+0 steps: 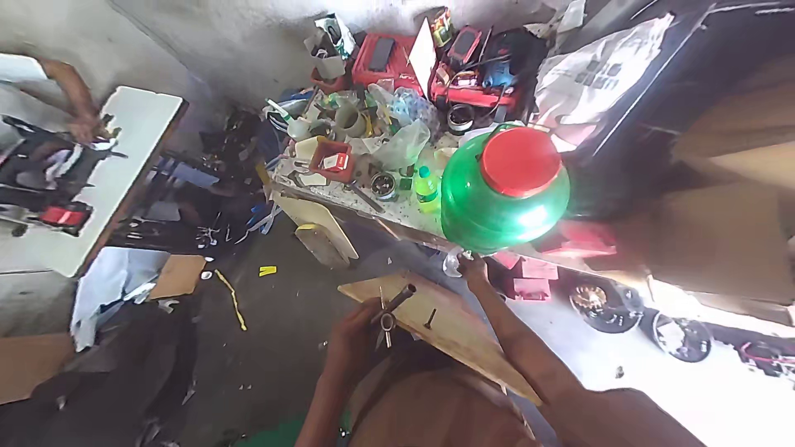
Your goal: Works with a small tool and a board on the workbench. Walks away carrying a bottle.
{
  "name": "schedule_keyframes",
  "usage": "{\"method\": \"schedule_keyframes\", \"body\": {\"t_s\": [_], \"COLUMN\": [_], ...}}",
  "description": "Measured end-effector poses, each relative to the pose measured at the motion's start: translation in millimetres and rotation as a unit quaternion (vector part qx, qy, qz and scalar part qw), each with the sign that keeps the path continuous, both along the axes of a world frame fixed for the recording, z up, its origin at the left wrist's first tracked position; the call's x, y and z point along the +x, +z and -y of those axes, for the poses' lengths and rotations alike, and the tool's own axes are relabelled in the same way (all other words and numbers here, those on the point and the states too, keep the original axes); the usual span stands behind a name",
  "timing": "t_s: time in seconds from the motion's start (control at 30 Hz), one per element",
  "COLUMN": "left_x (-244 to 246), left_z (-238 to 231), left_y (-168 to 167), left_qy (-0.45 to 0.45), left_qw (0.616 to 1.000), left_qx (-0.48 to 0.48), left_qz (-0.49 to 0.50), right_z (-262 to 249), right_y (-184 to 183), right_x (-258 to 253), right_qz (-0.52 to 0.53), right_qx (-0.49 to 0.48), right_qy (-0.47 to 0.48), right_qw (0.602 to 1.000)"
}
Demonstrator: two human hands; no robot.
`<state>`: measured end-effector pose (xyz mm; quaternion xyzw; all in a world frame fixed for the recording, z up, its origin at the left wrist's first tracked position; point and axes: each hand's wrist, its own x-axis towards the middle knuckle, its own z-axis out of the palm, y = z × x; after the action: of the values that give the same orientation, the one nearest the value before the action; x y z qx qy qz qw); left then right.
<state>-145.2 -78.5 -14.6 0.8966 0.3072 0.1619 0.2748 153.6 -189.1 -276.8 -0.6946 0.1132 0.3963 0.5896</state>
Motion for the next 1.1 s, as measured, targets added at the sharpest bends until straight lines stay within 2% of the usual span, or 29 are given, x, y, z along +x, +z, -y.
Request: {"method": "schedule_keyframes", "body": {"t_s": [1.1], "left_x": [-4.4], "left_z": [0.0], "left_y": [-0.6], "left_qy": [-0.001], "left_qw": [1.0], "left_qx": [-0.013], "left_qz": [-0.009], "right_z": [-0.6], "right_y": [1.5], "right_x": [-1.7], "right_qz": [0.014], "right_qx": [0.007], "right_qy": [0.0], "right_qw": [1.0]}}
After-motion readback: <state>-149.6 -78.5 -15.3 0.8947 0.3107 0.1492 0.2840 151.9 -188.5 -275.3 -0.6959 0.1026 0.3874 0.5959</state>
